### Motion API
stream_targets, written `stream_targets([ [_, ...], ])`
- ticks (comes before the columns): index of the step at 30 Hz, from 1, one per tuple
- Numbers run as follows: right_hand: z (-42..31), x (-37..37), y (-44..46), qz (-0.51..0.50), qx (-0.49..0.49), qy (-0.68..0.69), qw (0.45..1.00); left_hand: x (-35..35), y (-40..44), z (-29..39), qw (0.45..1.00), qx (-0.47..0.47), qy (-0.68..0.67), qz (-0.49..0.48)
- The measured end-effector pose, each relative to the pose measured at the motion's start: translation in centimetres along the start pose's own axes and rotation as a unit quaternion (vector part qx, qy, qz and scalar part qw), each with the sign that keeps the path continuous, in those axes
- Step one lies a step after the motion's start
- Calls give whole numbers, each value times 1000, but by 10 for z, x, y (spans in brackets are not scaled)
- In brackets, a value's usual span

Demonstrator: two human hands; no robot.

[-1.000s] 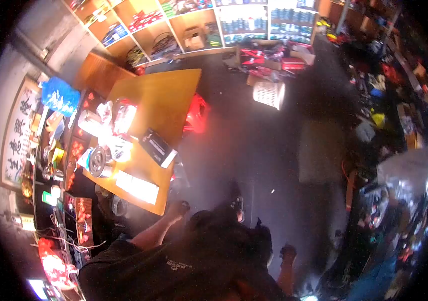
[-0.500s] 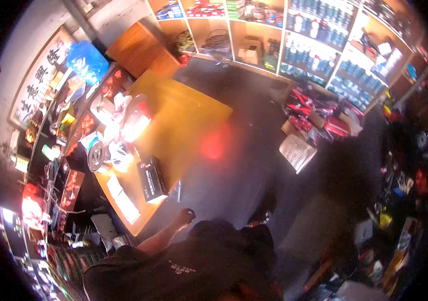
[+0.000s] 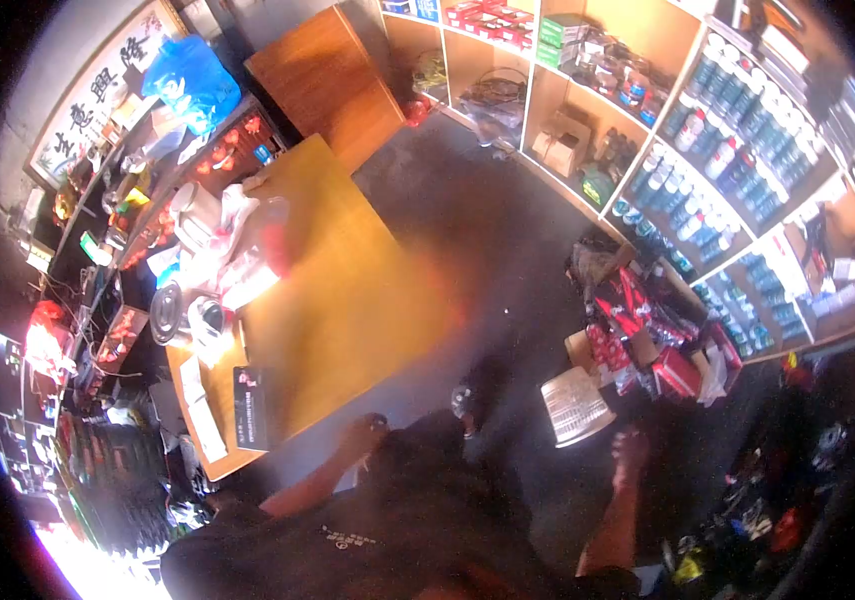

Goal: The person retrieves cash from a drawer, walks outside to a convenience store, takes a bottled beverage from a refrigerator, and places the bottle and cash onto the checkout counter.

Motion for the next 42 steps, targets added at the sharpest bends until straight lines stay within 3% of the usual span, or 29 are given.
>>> stream_targets([
  [2,42,-56,31,-7,6,-74,997,-37,10,133,996,-65,63,-17],
  [3,58,-56,13,121,14,-187,975,-39,22,154,995,-94,20,-41],
  [4,67,-47,2,187,32,-279,941,-42,34,176,990,-124,-22,-61],
  [5,71,-37,-2,197,54,-316,927,-43,56,194,985,-141,-66,-74],
  [7,75,-17,4,203,92,-348,910,-23,97,200,995,-55,-60,-60],
  [9,56,2,30,197,105,-373,901,-10,116,211,995,-54,-74,-37],
  [12,14,26,88,185,114,-406,887,-2,142,250,985,-128,-115,10],
  [17,-97,73,245,155,97,-460,869,80,236,269,983,-168,-47,51],
  [19,-168,101,327,140,58,-492,857,85,266,311,972,-224,-77,-2],
  [20,-212,126,371,124,21,-509,851,80,277,334,964,-250,-91,-27],
  [22,-296,196,457,87,-62,-543,833,56,288,393,979,-192,-63,-5],
  [25,-384,351,563,-60,-239,-624,742,37,318,424,971,-213,-91,58],
  [26,-371,411,567,-160,-313,-677,647,31,321,420,960,-244,-109,81],
  [28,-342,524,558,-299,-496,-715,393,20,338,406,948,-282,-107,104],
  [29,-316,562,565,-331,-533,-702,338,14,344,397,939,-303,-112,116],
  [30,-275,592,571,-369,-532,-687,329,6,352,390,929,-326,-116,128],
  [32,-185,638,595,-397,-411,-696,436,-10,374,374,912,-363,-127,142],
  [34,-89,698,601,-470,-265,-663,519,-28,423,350,923,-328,-94,179],
  [35,-43,746,579,-508,-148,-625,574,-27,442,325,923,-327,-86,181],
  [36,-2,763,586,-513,-79,-652,552,-26,462,300,924,-326,-77,184],
  [39,74,865,590,-546,-88,-668,498,-85,494,296,907,-366,-104,182],
  [40,99,900,592,-592,-98,-654,461,-118,491,308,875,-406,-164,208],
  [42,146,983,571,-625,-105,-652,415,-144,500,290,878,-395,-147,224],
])
Point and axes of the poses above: each hand's wrist, its own y-axis towards the middle knuckle, its own x-axis out of the palm, z = x × y, the point moved 8 cm from there along y, towards the middle knuckle, and after that the axes turned 13 degrees about -x, right-handed, at the moved point
